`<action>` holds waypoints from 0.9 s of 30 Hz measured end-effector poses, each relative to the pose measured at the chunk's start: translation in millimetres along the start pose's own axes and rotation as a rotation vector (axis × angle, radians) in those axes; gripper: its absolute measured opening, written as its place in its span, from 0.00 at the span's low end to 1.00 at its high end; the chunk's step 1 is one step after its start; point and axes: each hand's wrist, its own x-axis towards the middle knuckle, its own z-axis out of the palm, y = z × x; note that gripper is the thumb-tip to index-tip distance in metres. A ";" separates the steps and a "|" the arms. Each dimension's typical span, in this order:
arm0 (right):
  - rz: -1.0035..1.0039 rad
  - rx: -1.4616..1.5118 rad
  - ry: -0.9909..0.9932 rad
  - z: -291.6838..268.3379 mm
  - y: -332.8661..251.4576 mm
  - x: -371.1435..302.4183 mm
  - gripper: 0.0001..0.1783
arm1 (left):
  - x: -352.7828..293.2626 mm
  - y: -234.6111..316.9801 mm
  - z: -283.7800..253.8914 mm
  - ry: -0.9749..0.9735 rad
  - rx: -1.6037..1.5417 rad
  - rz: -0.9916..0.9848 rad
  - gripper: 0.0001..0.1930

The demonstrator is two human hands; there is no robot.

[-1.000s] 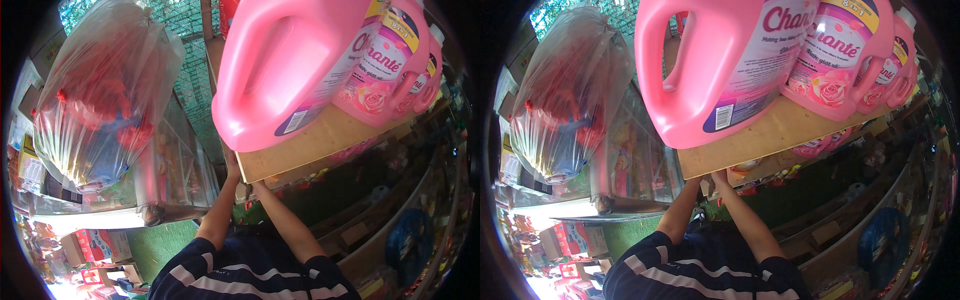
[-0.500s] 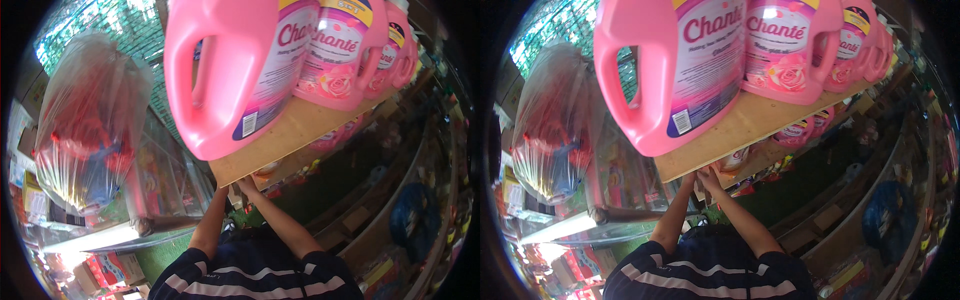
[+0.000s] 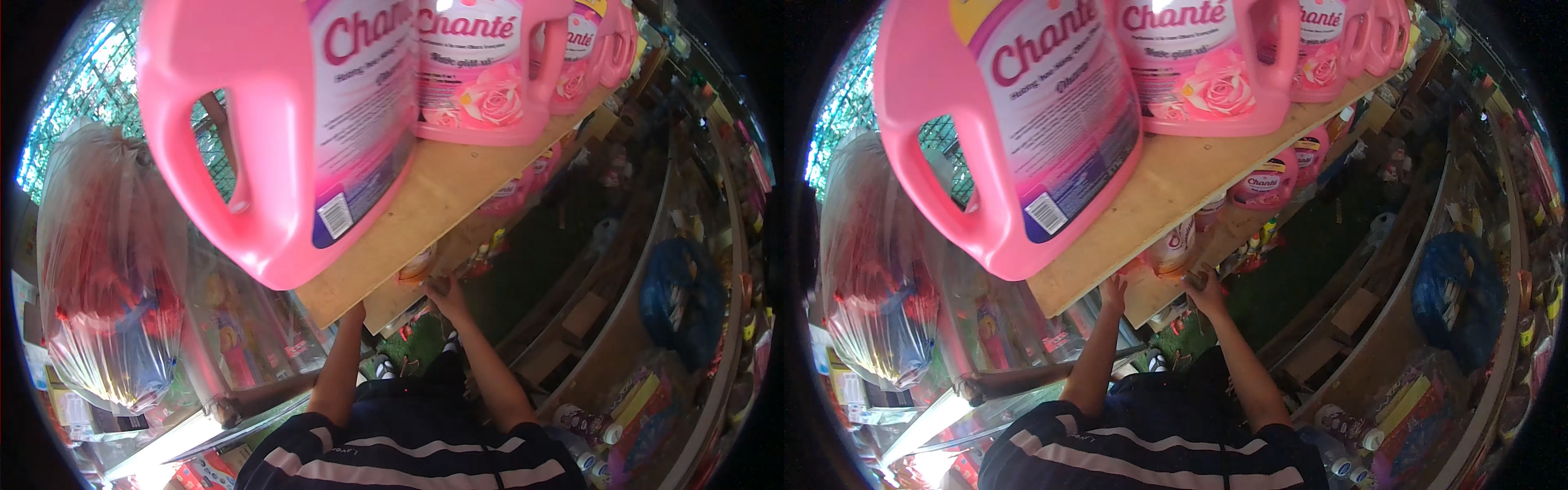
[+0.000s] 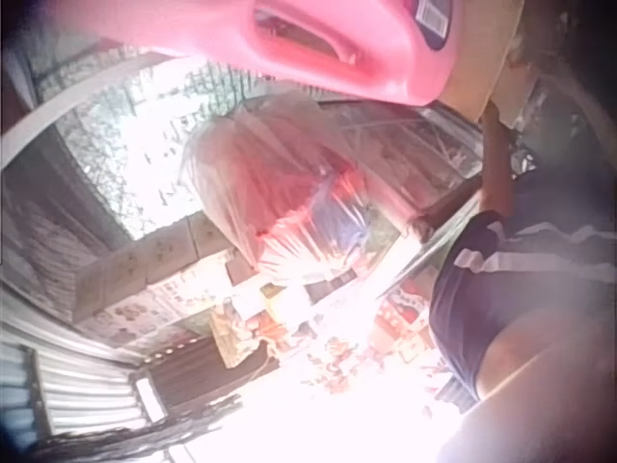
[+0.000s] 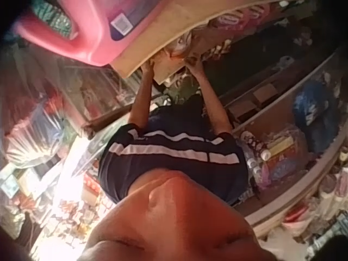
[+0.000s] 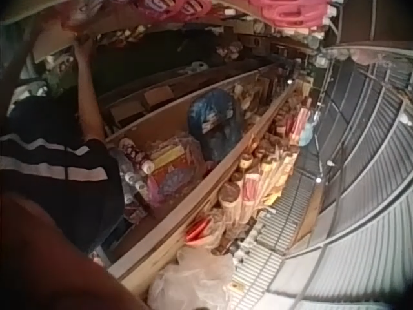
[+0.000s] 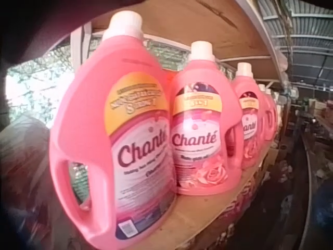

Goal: Wiping down incense bundles and detergent products on retail shelves using a cloth.

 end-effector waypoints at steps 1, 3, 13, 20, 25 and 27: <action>0.007 0.024 -0.063 4.4 -16.5 3.9 0.49 | -15.2 14.8 4.3 0.011 0.003 0.015 0.26; -0.116 0.027 -0.111 10.6 -26.9 18.1 0.53 | -38.6 26.4 17.2 0.091 0.261 -0.192 0.26; -0.254 0.074 -0.088 38.9 -25.9 25.6 0.68 | -80.3 17.6 67.1 -0.556 0.355 0.209 0.40; -0.374 -0.079 -0.187 -22.9 51.5 35.9 0.70 | -113.0 -6.7 64.8 -0.730 0.491 0.147 0.43; -0.216 -0.270 -0.053 10.3 7.3 10.0 0.59 | -125.4 48.2 105.4 -0.396 0.918 0.710 0.46; -0.172 -0.338 0.060 23.5 5.4 2.8 0.57 | -124.6 48.6 117.8 -0.385 0.795 0.565 0.44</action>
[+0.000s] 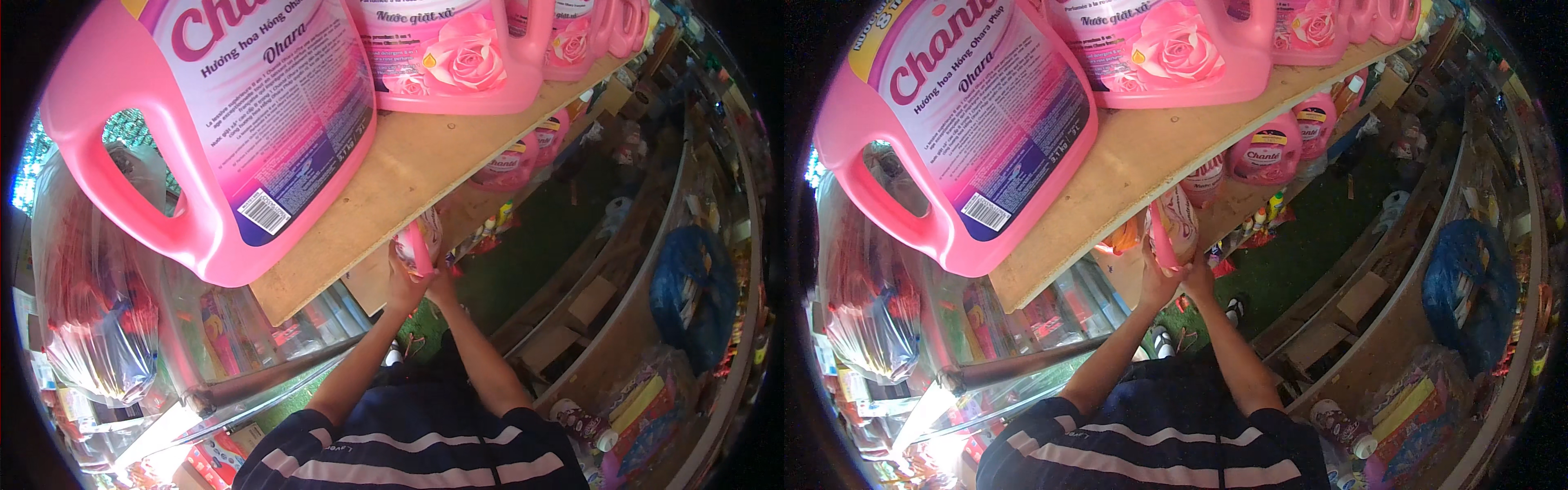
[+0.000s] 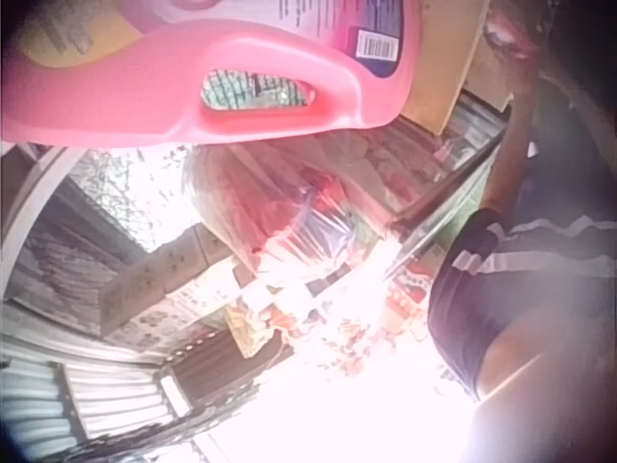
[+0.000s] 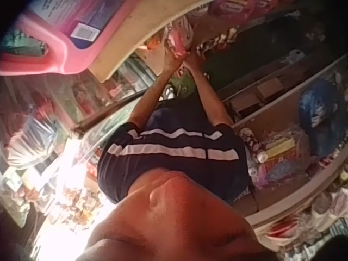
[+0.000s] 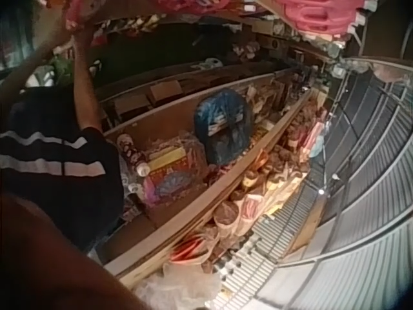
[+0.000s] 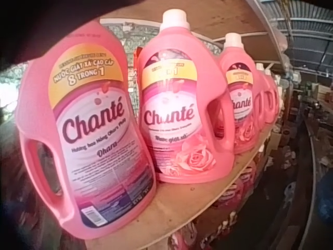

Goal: Wiping down incense bundles and detergent products on retail shelves using a cloth.

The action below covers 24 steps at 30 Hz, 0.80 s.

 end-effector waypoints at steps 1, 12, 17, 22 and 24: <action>0.079 0.045 -0.072 3.5 -12.9 -2.8 0.56 | -3.8 -17.4 1.1 0.003 0.021 0.003 0.44; 0.004 0.334 -0.369 27.2 -46.2 -74.8 0.57 | -5.7 -79.4 -80.5 0.245 0.046 0.045 0.07; 0.051 0.563 -0.385 19.0 5.2 -64.0 0.57 | 3.2 -66.4 -94.9 0.171 -0.113 -0.148 0.11; -0.079 0.459 -0.118 12.5 24.1 -22.0 0.61 | 4.2 -43.8 -92.4 0.116 -0.193 -0.219 0.13; -0.058 0.439 -0.203 7.4 7.7 -4.9 0.59 | 5.8 -49.2 -92.1 0.124 -0.198 -0.209 0.14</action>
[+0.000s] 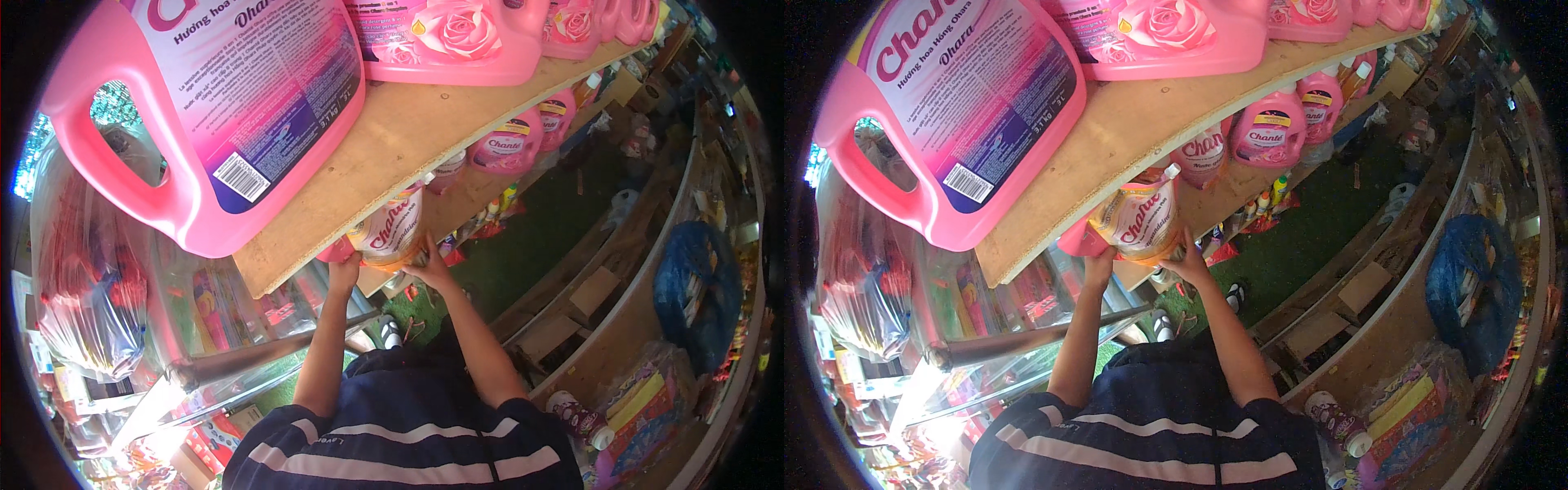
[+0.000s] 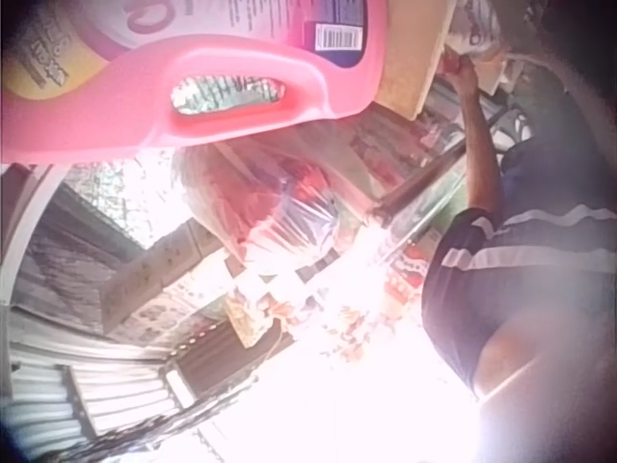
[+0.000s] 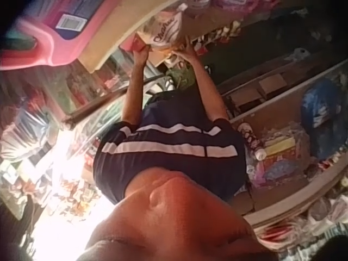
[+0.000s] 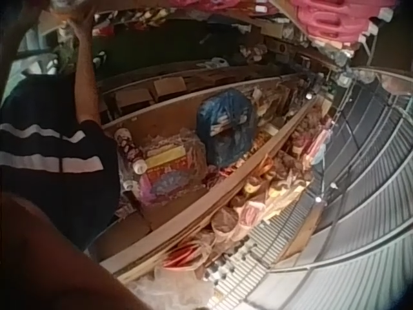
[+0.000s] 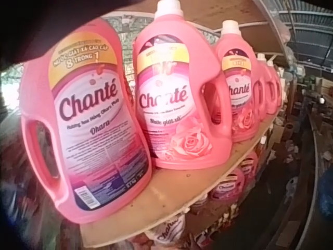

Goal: Wiping down incense bundles and detergent products on retail shelves using a cloth.

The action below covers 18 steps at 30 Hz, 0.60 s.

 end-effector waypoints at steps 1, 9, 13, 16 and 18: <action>0.085 -0.029 -0.090 5.2 -7.6 7.0 0.61 | 2.7 -5.1 -2.4 -0.004 -0.006 0.012 0.16; 0.068 -0.058 -0.159 33.6 -12.5 -37.0 0.66 | 15.7 -9.2 -10.0 0.154 -0.133 0.002 0.19; 0.095 -0.056 -0.211 25.9 -7.4 -31.9 0.66 | 9.3 -5.4 -2.2 0.262 -0.072 -0.083 0.19; 0.117 -0.105 -0.232 24.8 -0.8 -33.4 0.67 | 12.0 -10.7 -10.9 0.191 -0.091 -0.051 0.20; 0.141 -0.123 -0.257 27.6 1.7 -35.2 0.67 | 11.4 -15.3 -19.3 0.162 0.007 -0.051 0.20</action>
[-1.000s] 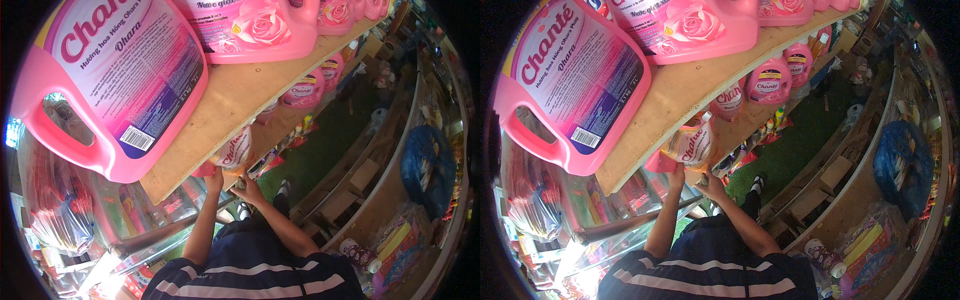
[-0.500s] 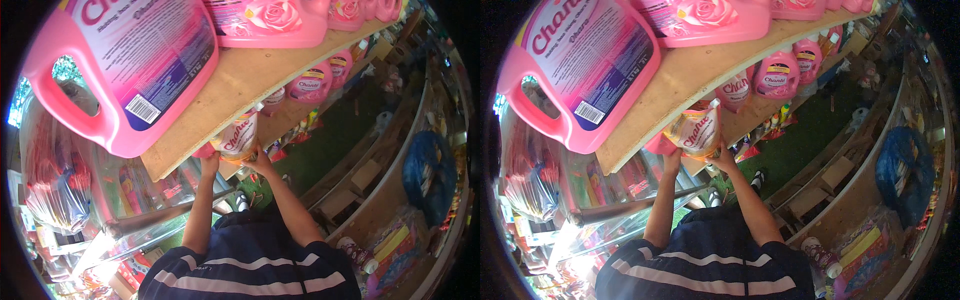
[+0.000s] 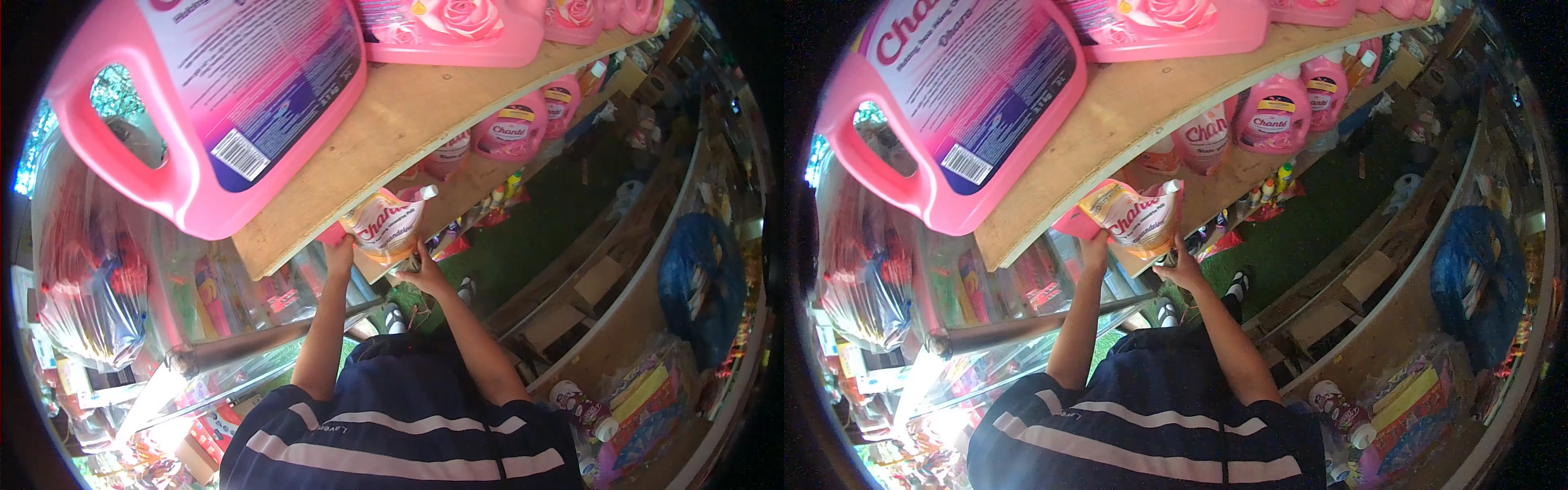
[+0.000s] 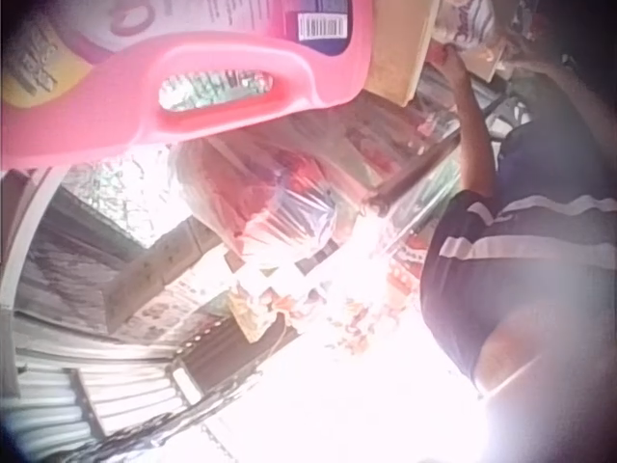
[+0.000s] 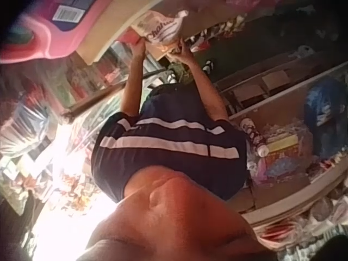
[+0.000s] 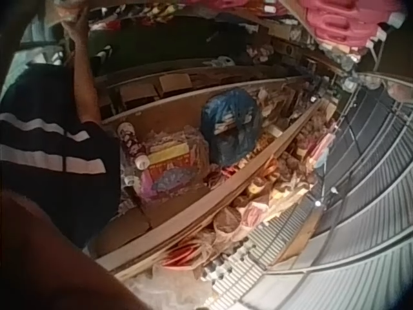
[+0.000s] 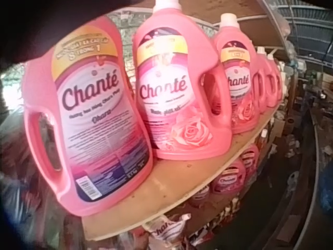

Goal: Wiping down incense bundles and detergent products on retail shelves using a cloth.

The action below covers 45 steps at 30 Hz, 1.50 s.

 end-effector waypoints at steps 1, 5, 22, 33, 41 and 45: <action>0.004 -0.015 0.001 -0.8 -6.0 -1.2 0.67 | -1.5 0.3 -4.7 0.016 0.004 -0.001 0.20; -0.026 0.032 0.054 -5.5 1.4 -3.2 0.66 | -17.2 22.7 -0.6 -0.081 0.076 0.042 0.16; -0.052 -0.005 0.275 18.1 -8.7 0.9 0.58 | -57.9 27.1 -9.7 -0.071 0.132 0.061 0.16; -0.005 -0.276 -0.064 -32.2 -22.9 21.5 0.47 | -62.8 -8.7 -21.2 -0.016 0.105 0.099 0.11; -0.069 -0.241 0.681 -149.7 -71.4 109.7 0.31 | -63.7 -15.2 -17.3 -0.034 0.237 0.024 0.10; 0.068 -0.424 0.683 -114.8 -133.9 142.6 0.26 | -62.6 -37.8 -32.3 -0.033 0.255 0.019 0.12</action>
